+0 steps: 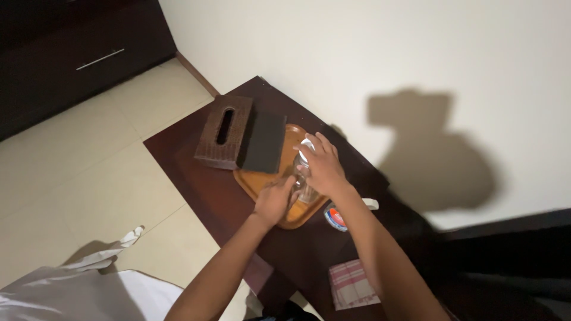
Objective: The person folds a pink and white checkered towel on a bed and places it on a wooden table. They then pick up a remote control and a water bottle, placing them on the bed. Finally, they move a tissue box and a wooden tray from the table to a bedside table.
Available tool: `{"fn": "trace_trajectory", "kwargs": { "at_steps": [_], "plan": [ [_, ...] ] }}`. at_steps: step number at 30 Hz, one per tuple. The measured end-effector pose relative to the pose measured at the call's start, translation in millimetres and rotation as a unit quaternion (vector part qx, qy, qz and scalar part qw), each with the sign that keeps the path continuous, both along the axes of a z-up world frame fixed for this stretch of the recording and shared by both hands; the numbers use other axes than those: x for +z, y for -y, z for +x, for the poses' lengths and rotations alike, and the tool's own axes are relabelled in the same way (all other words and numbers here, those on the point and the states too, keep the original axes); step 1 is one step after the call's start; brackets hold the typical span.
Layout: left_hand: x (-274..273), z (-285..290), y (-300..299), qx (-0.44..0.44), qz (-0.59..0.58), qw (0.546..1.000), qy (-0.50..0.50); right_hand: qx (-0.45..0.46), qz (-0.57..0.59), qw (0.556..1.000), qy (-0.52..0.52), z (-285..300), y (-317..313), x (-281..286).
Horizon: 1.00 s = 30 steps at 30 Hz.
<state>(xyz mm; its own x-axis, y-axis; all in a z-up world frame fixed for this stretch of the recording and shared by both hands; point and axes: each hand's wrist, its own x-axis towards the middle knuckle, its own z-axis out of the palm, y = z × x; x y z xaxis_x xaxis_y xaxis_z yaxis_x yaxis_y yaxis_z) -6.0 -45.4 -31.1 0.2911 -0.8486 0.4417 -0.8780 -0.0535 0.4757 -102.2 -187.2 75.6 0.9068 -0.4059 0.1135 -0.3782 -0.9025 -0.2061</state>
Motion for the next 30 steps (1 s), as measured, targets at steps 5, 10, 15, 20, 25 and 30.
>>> {"fn": "trace_trajectory", "kwargs": {
  "at_steps": [5, 10, 15, 20, 25, 30],
  "plan": [
    [-1, -6, 0, -0.021, 0.014, 0.999, -0.036, -0.016, 0.007, 1.0, 0.011, -13, 0, 3],
    [-9, -14, 2, -0.03, 0.024, 0.998, -0.058, -0.032, 0.01, 0.999, 0.004, -17, 4, -1],
    [-15, -11, 7, -0.012, 0.028, 0.998, -0.049, -0.041, -0.008, 0.999, 0.005, -14, 5, -2],
    [-20, -17, 8, -0.019, 0.041, 0.998, -0.045, -0.042, -0.005, 0.999, 0.009, -24, 1, -3],
    [-17, -20, 4, -0.005, 0.095, 0.993, -0.065, -0.036, -0.015, 0.998, 0.039, -28, 2, -16],
    [-6, -14, 3, -0.025, 0.088, 0.994, -0.054, -0.12, -0.009, 0.985, 0.125, -19, -17, -22]
  ]
}}
